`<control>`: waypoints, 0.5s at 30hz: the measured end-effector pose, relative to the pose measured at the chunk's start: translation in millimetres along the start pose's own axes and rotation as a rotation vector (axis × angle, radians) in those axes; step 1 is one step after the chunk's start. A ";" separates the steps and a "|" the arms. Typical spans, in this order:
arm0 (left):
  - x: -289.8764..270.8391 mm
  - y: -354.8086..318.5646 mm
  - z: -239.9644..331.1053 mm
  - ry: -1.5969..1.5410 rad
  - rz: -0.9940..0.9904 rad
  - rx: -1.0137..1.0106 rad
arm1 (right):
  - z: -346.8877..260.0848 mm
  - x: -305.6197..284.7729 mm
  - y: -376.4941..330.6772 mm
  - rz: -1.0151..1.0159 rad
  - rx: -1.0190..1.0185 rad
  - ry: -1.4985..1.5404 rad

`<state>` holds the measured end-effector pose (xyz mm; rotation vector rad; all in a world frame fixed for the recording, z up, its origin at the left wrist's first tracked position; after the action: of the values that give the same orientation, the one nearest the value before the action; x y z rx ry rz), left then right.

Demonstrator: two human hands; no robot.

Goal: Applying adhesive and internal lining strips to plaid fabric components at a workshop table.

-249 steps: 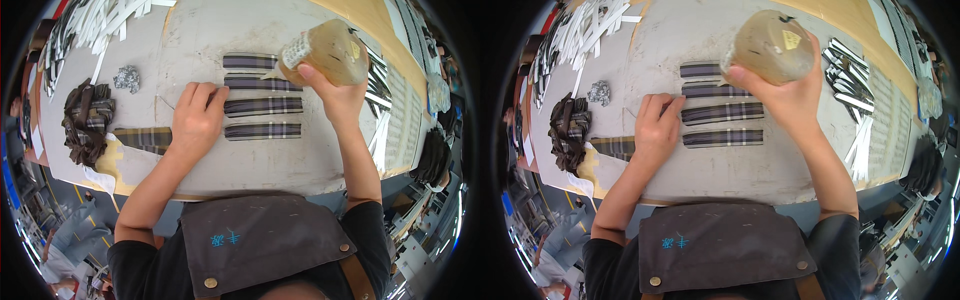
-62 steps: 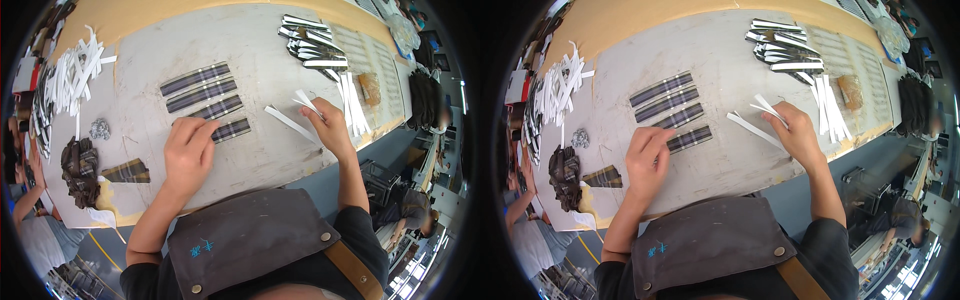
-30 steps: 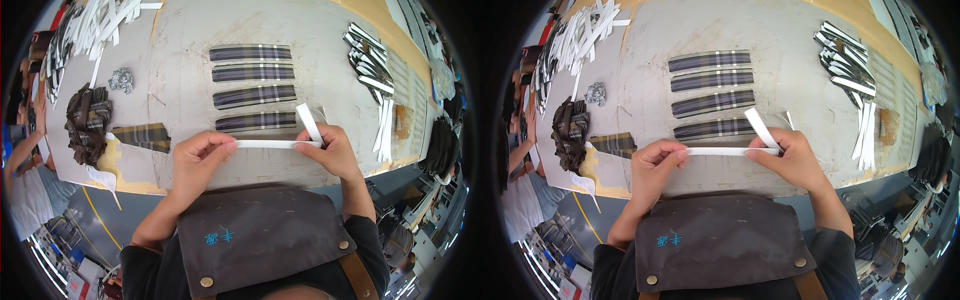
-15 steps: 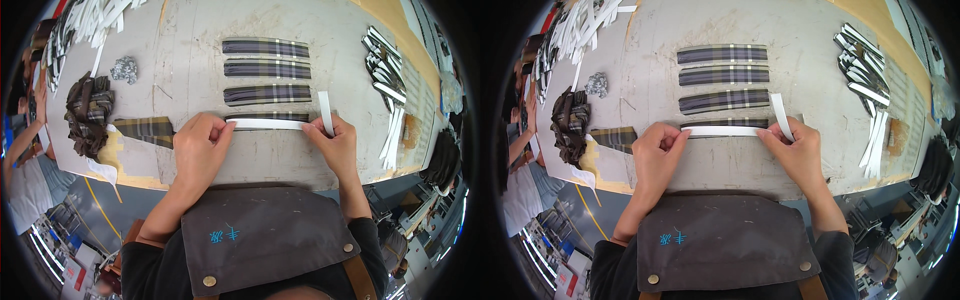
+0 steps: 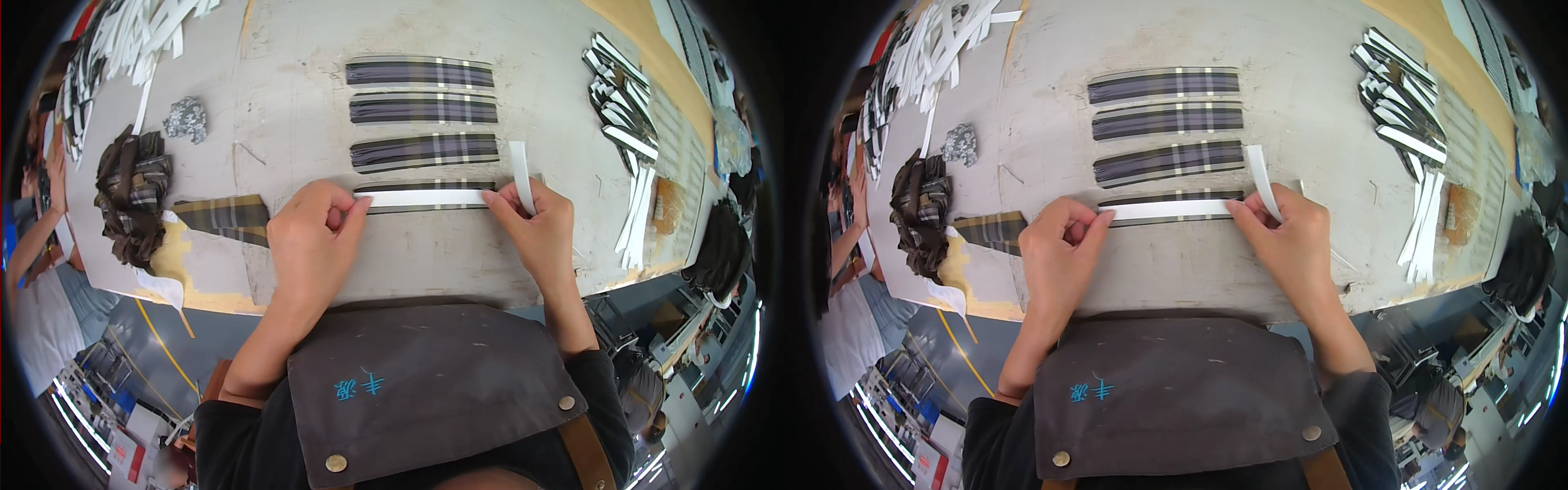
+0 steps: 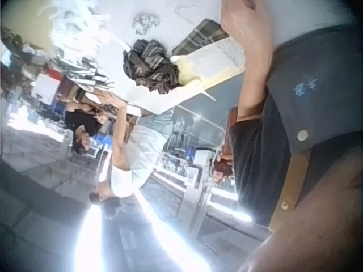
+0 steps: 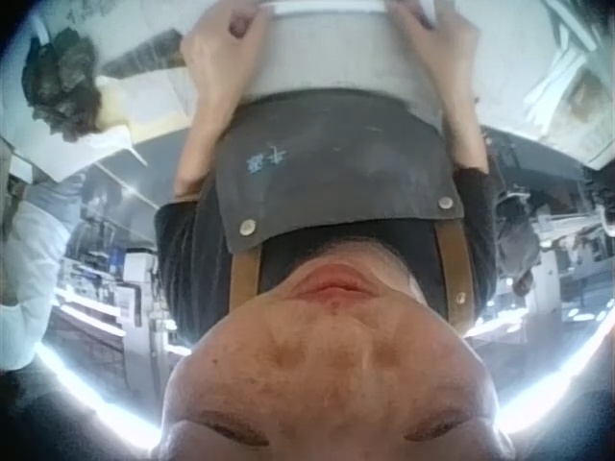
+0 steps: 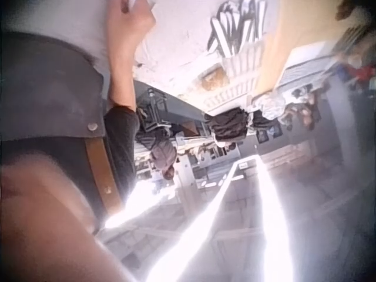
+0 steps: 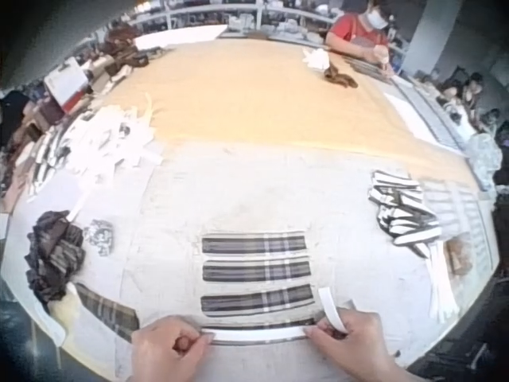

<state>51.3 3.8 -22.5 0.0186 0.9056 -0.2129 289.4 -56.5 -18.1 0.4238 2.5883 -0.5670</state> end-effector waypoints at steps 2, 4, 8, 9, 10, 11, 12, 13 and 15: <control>0.1 -0.7 -1.5 -0.003 -0.006 -0.005 | 0.7 2.2 1.0 -0.002 -0.054 0.000; -0.5 -0.6 -2.3 -0.001 -0.011 -0.010 | -0.3 2.5 1.0 0.001 -0.045 -0.015; -2.1 0.5 0.0 0.047 -0.041 0.004 | -1.0 3.3 1.9 0.012 -0.064 -0.047; -2.2 0.7 0.2 0.049 -0.049 -0.003 | -0.9 3.4 2.1 0.013 -0.064 -0.048; -2.1 0.6 0.6 0.049 -0.048 -0.002 | -1.0 3.5 2.2 0.019 -0.089 -0.074; -2.1 0.6 1.0 0.047 -0.047 -0.001 | -1.3 3.6 2.2 0.025 -0.114 -0.101; -2.1 0.5 1.3 0.046 -0.045 -0.001 | -1.0 3.9 2.1 0.026 -0.115 -0.101; -2.0 0.5 1.2 0.045 -0.044 0.001 | -1.4 4.0 1.9 0.034 -0.128 -0.105; -1.5 0.6 0.7 0.045 -0.045 0.013 | -2.6 2.7 0.6 0.046 -0.143 -0.110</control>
<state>51.0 4.5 -20.9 0.0151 0.9502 -0.2605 286.4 -54.3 -17.5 0.3922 2.4873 -0.3760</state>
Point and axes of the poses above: each hand's wrist, its own y-axis towards the middle knuckle, its own x-axis out of the palm, z = x × y, the point moved 3 cm from there along y, towards the middle knuckle, and after that the axes turned 10 degrees about y, right-handed, at the moved point
